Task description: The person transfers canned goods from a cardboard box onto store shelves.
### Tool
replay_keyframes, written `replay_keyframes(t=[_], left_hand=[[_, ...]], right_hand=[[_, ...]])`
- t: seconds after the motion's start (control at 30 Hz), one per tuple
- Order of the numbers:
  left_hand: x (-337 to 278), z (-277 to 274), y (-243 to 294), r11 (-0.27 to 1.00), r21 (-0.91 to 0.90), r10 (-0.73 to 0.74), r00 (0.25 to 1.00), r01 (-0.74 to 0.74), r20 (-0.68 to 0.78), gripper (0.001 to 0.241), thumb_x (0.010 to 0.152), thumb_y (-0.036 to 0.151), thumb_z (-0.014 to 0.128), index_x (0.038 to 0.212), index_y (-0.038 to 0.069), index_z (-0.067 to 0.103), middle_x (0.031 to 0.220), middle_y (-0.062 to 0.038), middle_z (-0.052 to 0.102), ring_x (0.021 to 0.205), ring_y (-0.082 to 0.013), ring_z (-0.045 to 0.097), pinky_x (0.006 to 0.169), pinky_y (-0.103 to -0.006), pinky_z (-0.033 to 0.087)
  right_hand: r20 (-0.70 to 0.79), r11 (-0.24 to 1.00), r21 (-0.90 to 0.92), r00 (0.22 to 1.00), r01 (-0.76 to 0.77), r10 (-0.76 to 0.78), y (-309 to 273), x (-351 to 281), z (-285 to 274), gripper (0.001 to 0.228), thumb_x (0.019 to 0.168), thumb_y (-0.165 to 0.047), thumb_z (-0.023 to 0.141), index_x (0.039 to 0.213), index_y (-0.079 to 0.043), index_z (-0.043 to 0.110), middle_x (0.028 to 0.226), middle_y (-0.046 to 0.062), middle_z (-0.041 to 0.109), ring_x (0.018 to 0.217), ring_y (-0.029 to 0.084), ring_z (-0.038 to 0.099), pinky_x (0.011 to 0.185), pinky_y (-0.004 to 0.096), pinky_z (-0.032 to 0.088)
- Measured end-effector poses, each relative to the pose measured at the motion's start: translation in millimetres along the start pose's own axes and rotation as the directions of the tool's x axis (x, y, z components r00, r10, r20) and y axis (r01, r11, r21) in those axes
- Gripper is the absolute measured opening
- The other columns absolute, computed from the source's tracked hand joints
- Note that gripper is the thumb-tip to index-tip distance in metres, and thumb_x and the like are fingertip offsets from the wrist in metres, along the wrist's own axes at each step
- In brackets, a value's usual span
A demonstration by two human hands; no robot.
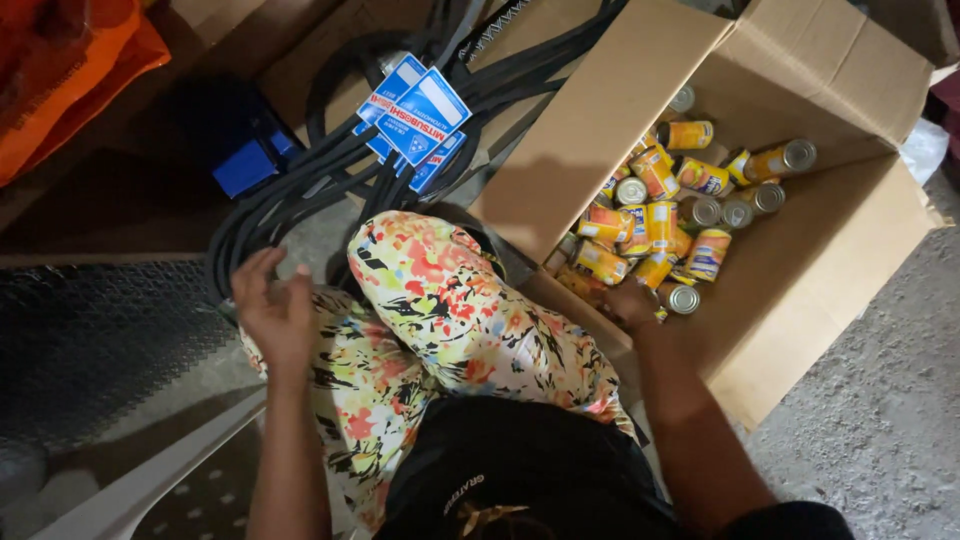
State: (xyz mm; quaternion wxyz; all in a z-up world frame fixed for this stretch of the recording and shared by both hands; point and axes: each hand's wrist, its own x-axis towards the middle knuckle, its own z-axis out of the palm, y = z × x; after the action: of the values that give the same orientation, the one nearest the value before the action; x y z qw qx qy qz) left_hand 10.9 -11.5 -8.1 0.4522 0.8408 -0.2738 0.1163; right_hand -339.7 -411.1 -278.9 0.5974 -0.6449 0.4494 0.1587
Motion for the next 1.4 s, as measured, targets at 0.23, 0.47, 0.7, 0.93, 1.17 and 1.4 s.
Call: replay_keyframes(t=[0.23, 0.47, 0.7, 0.93, 1.17, 1.4], left_hand=[[11, 10, 43, 0.963, -0.197, -0.167, 0.981, 0.184, 0.103, 0.030, 0.098, 0.008, 0.076, 0.126, 0.004, 0.069, 0.135, -0.008, 0.059, 0.116, -0.0152, 0.058, 0.091, -0.0266, 0.048], [21, 14, 70, 0.935, -0.318, -0.114, 0.981, 0.159, 0.155, 0.027, 0.100, 0.009, 0.074, 0.125, 0.002, 0.067, 0.132, -0.008, 0.061, 0.119, -0.0153, 0.063, 0.096, -0.0261, 0.053], [15, 27, 93, 0.862, -0.458, -0.129, 0.968, 0.216, 0.214, 0.023, 0.100, 0.009, 0.071, 0.122, 0.002, 0.067, 0.131, -0.007, 0.060, 0.116, -0.0129, 0.063, 0.098, -0.0258, 0.055], [7, 29, 89, 0.915, -0.352, -0.122, 0.968, 0.195, 0.219, 0.024, 0.099, 0.007, 0.072, 0.122, 0.002, 0.069, 0.126, -0.008, 0.062, 0.112, -0.0138, 0.061, 0.095, -0.0252, 0.051], [15, 29, 126, 0.942, -0.251, -0.159, 0.953, 0.225, 0.259, 0.026, 0.094, 0.008, 0.073, 0.119, 0.003, 0.072, 0.125, -0.011, 0.065, 0.098, -0.0174, 0.060, 0.084, -0.0273, 0.049], [17, 54, 132, 0.954, -0.297, 0.035, 0.970, 0.039, 0.240, 0.022, 0.099, 0.007, 0.072, 0.120, 0.000, 0.070, 0.126, -0.014, 0.066, 0.120, -0.0239, 0.064, 0.106, -0.0352, 0.051]], right_hand=[[-0.155, 0.898, 0.420, 0.964, -0.131, 0.214, 6, -6, -13, 0.048, 0.078, -0.027, 0.085, 0.118, -0.006, 0.069, 0.084, 0.009, 0.067, 0.058, 0.017, 0.052, 0.049, 0.032, 0.041], [0.019, 0.514, 0.841, 0.959, -0.168, 0.282, 55, -8, -57, 0.047, 0.091, -0.043, 0.075, 0.122, -0.011, 0.061, 0.093, 0.008, 0.067, 0.067, 0.022, 0.064, 0.057, 0.033, 0.055], [-0.085, 0.517, 0.854, 0.996, 0.060, 0.025, 25, -33, -60, 0.035, 0.097, -0.021, 0.071, 0.125, -0.001, 0.063, 0.104, 0.013, 0.072, 0.080, 0.026, 0.072, 0.069, 0.037, 0.063], [-0.213, 0.523, 0.817, 0.970, 0.245, -0.121, -12, -61, -49, 0.054, 0.088, 0.001, 0.069, 0.141, -0.006, 0.056, 0.116, 0.008, 0.071, 0.086, 0.024, 0.071, 0.074, 0.041, 0.063], [-0.637, 0.687, 0.562, 0.771, 0.461, 0.004, 15, -39, -49, 0.071, 0.071, 0.016, 0.071, 0.138, -0.003, 0.056, 0.125, 0.008, 0.068, 0.099, 0.024, 0.070, 0.081, 0.042, 0.061], [-0.904, 0.616, 0.374, 0.420, 0.693, 0.077, 117, 7, -116, 0.058, 0.075, 0.008, 0.082, 0.124, -0.007, 0.055, 0.108, 0.010, 0.064, 0.093, 0.018, 0.066, 0.081, 0.033, 0.061]])
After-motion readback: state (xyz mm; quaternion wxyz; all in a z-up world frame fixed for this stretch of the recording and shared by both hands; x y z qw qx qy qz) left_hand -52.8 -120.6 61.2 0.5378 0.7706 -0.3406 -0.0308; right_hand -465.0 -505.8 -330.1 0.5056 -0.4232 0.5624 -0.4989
